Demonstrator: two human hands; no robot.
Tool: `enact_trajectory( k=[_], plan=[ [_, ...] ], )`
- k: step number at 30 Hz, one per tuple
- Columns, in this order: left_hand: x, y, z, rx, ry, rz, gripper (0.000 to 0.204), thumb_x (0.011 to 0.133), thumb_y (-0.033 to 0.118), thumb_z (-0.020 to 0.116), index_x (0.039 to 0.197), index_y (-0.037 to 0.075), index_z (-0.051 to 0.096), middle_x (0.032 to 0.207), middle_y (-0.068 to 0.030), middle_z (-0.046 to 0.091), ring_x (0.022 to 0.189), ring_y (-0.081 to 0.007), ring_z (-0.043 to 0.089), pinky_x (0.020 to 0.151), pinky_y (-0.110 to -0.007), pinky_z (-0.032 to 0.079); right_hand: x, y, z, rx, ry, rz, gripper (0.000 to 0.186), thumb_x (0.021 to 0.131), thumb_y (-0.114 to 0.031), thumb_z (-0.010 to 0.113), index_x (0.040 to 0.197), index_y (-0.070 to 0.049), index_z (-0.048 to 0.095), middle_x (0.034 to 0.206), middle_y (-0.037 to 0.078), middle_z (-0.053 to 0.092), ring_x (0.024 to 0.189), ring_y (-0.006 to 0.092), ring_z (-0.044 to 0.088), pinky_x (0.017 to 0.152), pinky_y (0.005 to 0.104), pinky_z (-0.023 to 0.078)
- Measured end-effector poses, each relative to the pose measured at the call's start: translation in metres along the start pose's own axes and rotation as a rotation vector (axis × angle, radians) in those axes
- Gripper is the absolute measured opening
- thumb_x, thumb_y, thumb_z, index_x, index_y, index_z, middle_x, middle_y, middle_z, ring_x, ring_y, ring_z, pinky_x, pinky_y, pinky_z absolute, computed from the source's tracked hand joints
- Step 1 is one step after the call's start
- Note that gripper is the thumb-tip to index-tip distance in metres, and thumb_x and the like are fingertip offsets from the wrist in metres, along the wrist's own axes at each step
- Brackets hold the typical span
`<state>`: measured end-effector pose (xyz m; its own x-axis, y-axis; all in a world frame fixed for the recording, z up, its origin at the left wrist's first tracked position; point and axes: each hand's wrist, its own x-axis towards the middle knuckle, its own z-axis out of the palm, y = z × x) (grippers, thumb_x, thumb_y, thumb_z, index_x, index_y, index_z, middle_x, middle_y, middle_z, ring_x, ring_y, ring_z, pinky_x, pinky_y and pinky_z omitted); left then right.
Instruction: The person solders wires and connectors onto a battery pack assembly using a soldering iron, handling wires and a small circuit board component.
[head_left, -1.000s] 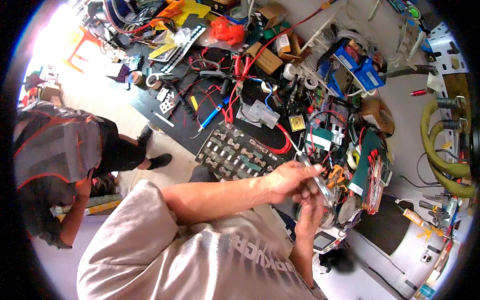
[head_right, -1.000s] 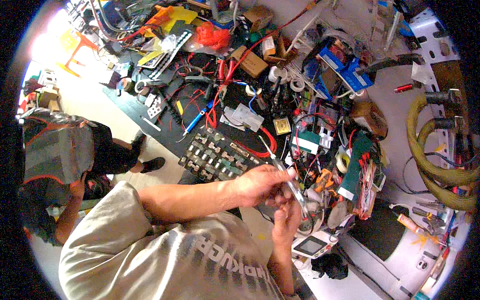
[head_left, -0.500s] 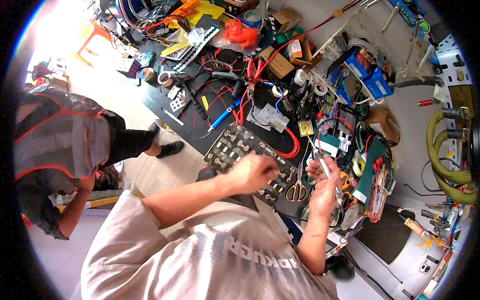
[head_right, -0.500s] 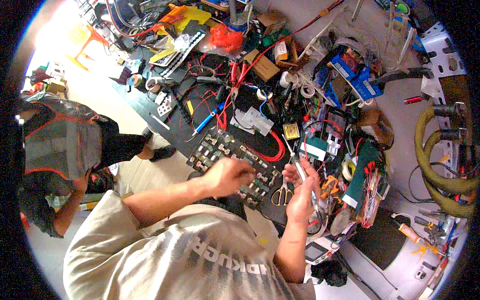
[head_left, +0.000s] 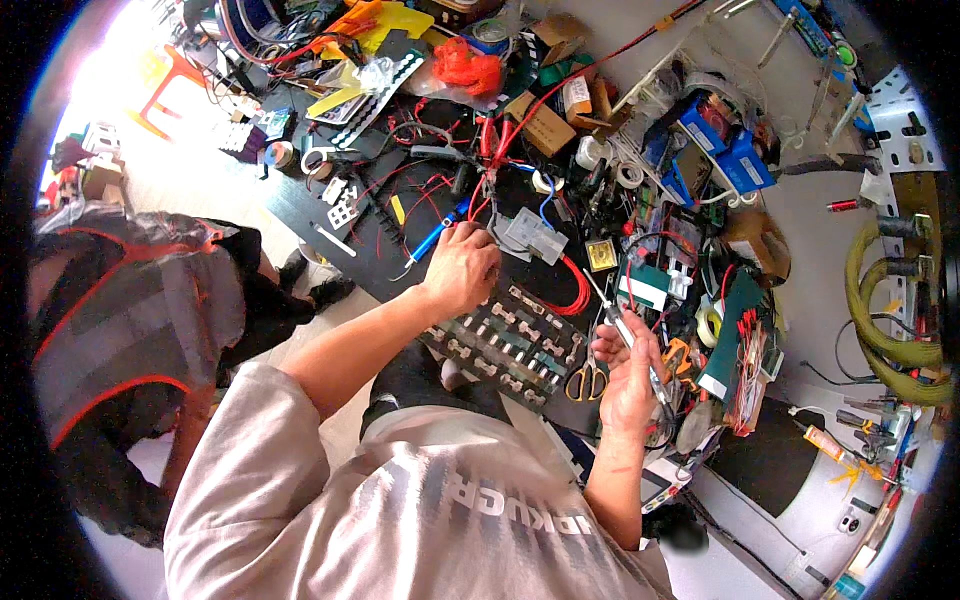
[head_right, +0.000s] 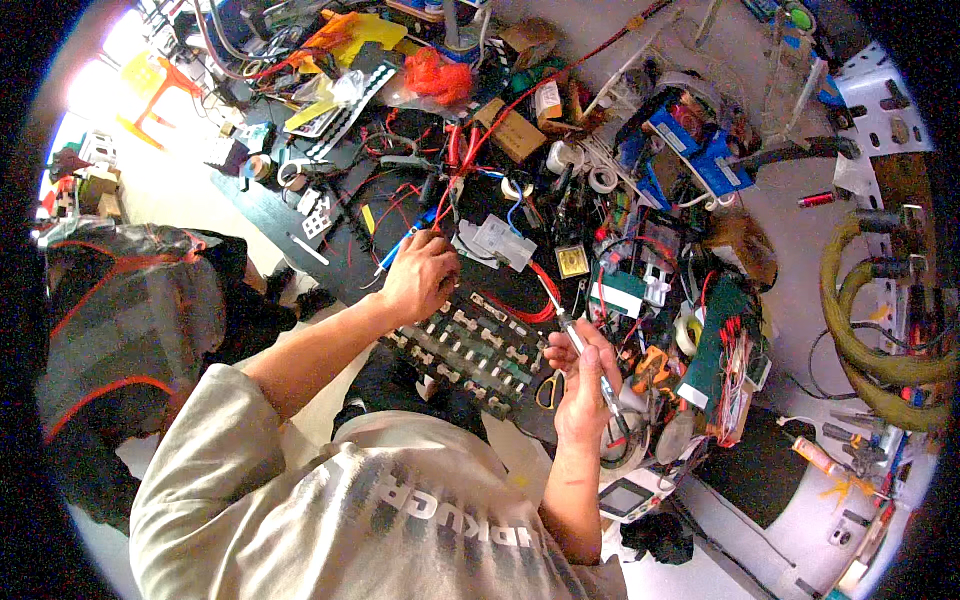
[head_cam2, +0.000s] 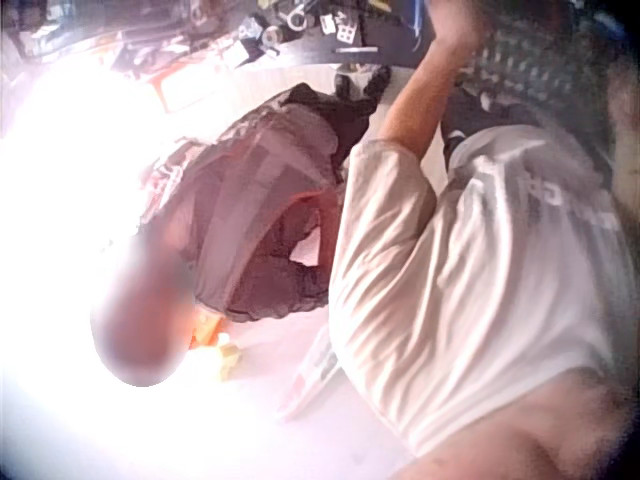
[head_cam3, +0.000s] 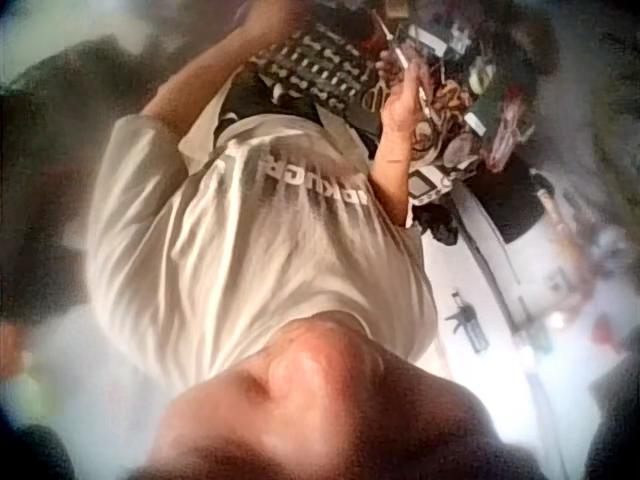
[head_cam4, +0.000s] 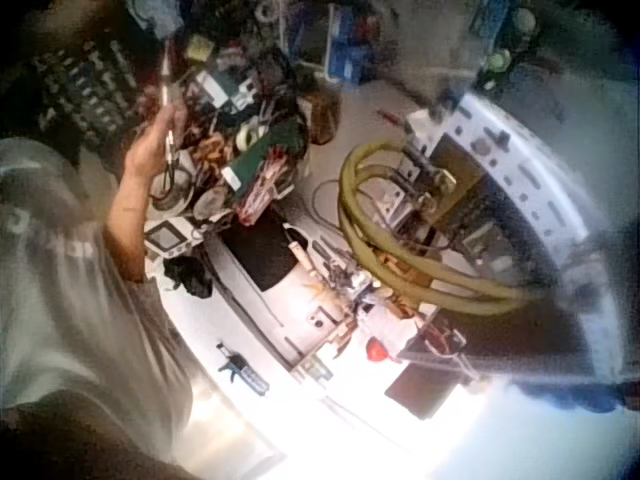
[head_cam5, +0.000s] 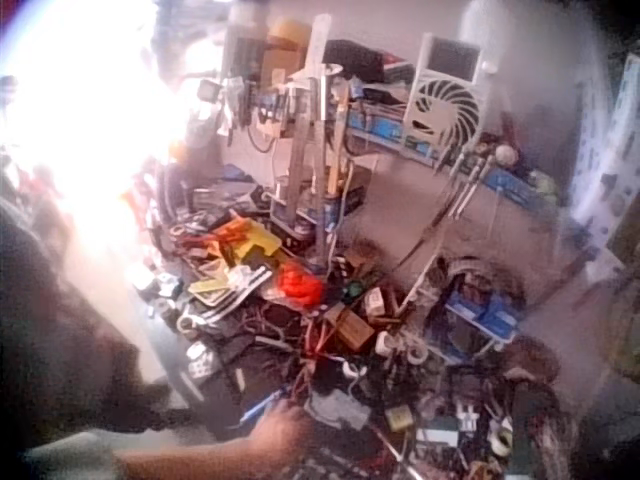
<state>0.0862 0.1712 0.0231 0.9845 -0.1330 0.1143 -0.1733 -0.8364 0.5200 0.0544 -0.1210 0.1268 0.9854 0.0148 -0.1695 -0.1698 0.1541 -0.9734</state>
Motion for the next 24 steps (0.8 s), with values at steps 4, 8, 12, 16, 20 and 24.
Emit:
enact_trajectory(
  k=[4, 8, 12, 16, 20, 24],
  plan=[
    [0.01, -0.002, -0.008, -0.046, 0.017, -0.122, 0.019, 0.082, 0.015, 0.073, 0.101, 0.011, 0.072, 0.109, -0.0104, 0.065, 0.114, -0.0341, 0.056, 0.095, -0.049, 0.045, -0.006, 0.0, -0.007, 0.015, 0.077, 0.03, 0.049, 0.107, -0.038, 0.057, 0.135, 0.002, 0.061, 0.106, 0.016, 0.075, 0.086, 0.0195, 0.07, 0.078, 0.032, 0.053],
    [0.015, -0.006, -0.011, 0.039, 0.004, 0.053, 0.022, 0.081, 0.015, 0.074, 0.103, 0.011, 0.074, 0.112, -0.0113, 0.064, 0.116, -0.0343, 0.054, 0.096, -0.049, 0.044, -0.009, 0.001, -0.009, 0.053, 0.122, 0.049, 0.049, 0.107, -0.038, 0.058, 0.135, 0.002, 0.062, 0.106, 0.016, 0.075, 0.086, 0.0195, 0.07, 0.077, 0.0316, 0.053],
    [0.014, -0.008, -0.006, 0.027, -0.058, 0.039, 0.018, 0.081, 0.016, 0.075, 0.098, 0.01, 0.074, 0.108, -0.0097, 0.068, 0.113, -0.0334, 0.058, 0.095, -0.049, 0.046, -0.011, 0.003, -0.009, 0.081, 0.139, 0.043, 0.049, 0.106, -0.038, 0.059, 0.134, 0.002, 0.062, 0.104, 0.016, 0.075, 0.083, 0.0194, 0.07, 0.076, 0.0311, 0.053],
    [0.023, -0.006, -0.007, -0.199, 0.131, -0.109, 0.013, 0.084, 0.015, 0.075, 0.094, 0.008, 0.072, 0.098, -0.0109, 0.072, 0.103, -0.0353, 0.063, 0.09, -0.049, 0.049, -0.014, 0.008, -0.01, 0.076, 0.16, 0.051, 0.048, 0.106, -0.038, 0.059, 0.134, 0.001, 0.062, 0.105, 0.016, 0.076, 0.083, 0.0202, 0.07, 0.076, 0.0314, 0.053],
    [0.039, -0.009, -0.019, -0.306, 0.178, -0.29, 0.025, 0.087, 0.025, 0.079, 0.091, 0.003, 0.07, 0.087, -0.016, 0.072, 0.084, -0.0342, 0.069, 0.076, -0.044, 0.053, -0.014, 0.008, -0.014, 0.089, 0.14, 0.064, 0.049, 0.106, -0.039, 0.06, 0.135, 0.0, 0.062, 0.107, 0.016, 0.076, 0.086, 0.0203, 0.07, 0.077, 0.0323, 0.054],
    [0.038, -0.03, -0.023, -0.503, 0.241, -0.498, 0.032, 0.089, 0.028, 0.079, 0.091, -0.001, 0.066, 0.07, -0.0091, 0.062, 0.068, -0.0162, 0.058, 0.067, -0.035, 0.049, -0.007, 0.002, -0.004, 0.141, 0.075, 0.048, 0.048, 0.105, -0.036, 0.062, 0.137, 0.0, 0.062, 0.111, 0.017, 0.075, 0.089, 0.0212, 0.071, 0.079, 0.0336, 0.055]
  ],
)
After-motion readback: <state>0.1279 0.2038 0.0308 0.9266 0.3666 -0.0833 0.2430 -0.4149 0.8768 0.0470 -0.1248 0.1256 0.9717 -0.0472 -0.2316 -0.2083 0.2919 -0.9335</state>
